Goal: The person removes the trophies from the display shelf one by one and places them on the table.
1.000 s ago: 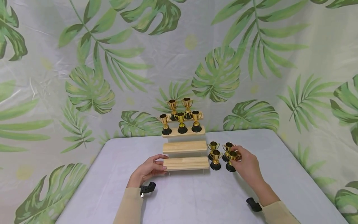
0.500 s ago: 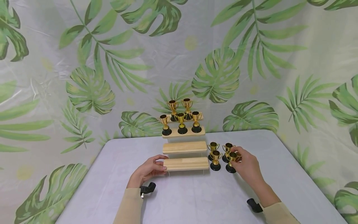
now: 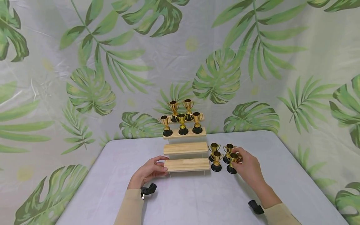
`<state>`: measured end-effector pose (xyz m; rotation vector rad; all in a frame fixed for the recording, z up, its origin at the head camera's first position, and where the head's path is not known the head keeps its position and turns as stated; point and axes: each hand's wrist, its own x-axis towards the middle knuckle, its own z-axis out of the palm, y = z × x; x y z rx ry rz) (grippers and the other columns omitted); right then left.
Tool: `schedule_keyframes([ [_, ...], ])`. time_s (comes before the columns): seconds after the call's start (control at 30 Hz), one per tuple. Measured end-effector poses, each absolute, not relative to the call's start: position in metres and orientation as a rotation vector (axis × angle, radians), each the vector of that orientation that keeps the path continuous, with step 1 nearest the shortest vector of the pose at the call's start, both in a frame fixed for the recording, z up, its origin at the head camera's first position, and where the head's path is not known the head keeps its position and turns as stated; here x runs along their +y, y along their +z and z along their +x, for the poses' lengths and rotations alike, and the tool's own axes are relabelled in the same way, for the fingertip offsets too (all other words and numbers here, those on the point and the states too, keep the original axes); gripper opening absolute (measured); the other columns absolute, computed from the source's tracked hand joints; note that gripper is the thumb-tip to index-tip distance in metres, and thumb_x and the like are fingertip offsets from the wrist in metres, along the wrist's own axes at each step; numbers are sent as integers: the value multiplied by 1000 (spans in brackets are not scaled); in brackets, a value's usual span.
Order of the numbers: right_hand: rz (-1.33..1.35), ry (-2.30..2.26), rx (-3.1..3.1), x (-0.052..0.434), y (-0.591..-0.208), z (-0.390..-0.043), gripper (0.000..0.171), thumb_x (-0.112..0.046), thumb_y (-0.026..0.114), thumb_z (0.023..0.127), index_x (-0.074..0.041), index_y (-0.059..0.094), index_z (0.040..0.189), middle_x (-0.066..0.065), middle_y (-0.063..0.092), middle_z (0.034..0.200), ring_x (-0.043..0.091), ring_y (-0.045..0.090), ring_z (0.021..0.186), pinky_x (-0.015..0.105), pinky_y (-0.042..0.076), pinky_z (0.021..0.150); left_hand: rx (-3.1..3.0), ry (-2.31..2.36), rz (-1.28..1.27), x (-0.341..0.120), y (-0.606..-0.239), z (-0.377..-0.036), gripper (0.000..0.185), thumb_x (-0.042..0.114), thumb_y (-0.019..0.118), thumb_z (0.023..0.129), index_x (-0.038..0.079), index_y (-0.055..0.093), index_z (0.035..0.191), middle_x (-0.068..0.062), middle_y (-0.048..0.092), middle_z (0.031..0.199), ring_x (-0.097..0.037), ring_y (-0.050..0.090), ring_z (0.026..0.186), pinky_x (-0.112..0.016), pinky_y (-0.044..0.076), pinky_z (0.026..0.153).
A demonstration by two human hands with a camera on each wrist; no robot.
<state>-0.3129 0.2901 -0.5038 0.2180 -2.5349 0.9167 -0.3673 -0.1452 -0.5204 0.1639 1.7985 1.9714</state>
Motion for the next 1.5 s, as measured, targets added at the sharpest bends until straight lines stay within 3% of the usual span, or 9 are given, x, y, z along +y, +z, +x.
schedule_keyframes([
  [0.27,213,914,-2561,289,-499,-312,56,-3,81,79,-10,60,131,15,70,102,31,69,84,33,55,57,1798,1970,161,-144,-520,-368,57,-2,77,82,3,56,135,-19,66,108,-25,69,91,-38,60,80],
  [0.63,218,905,-2608,292,-493,-307,60,-5,79,81,-12,59,137,16,69,108,34,70,89,43,58,66,1794,1966,176,-146,-523,-368,57,-2,77,83,3,56,135,-18,68,106,-24,69,90,-38,60,80],
  [1.5,260,872,-2646,297,-478,-298,57,-11,81,83,-8,59,135,14,67,108,36,68,96,49,58,77,1789,1978,175,-145,-522,-368,57,-3,76,83,2,55,136,-19,66,108,-25,70,90,-39,60,81],
])
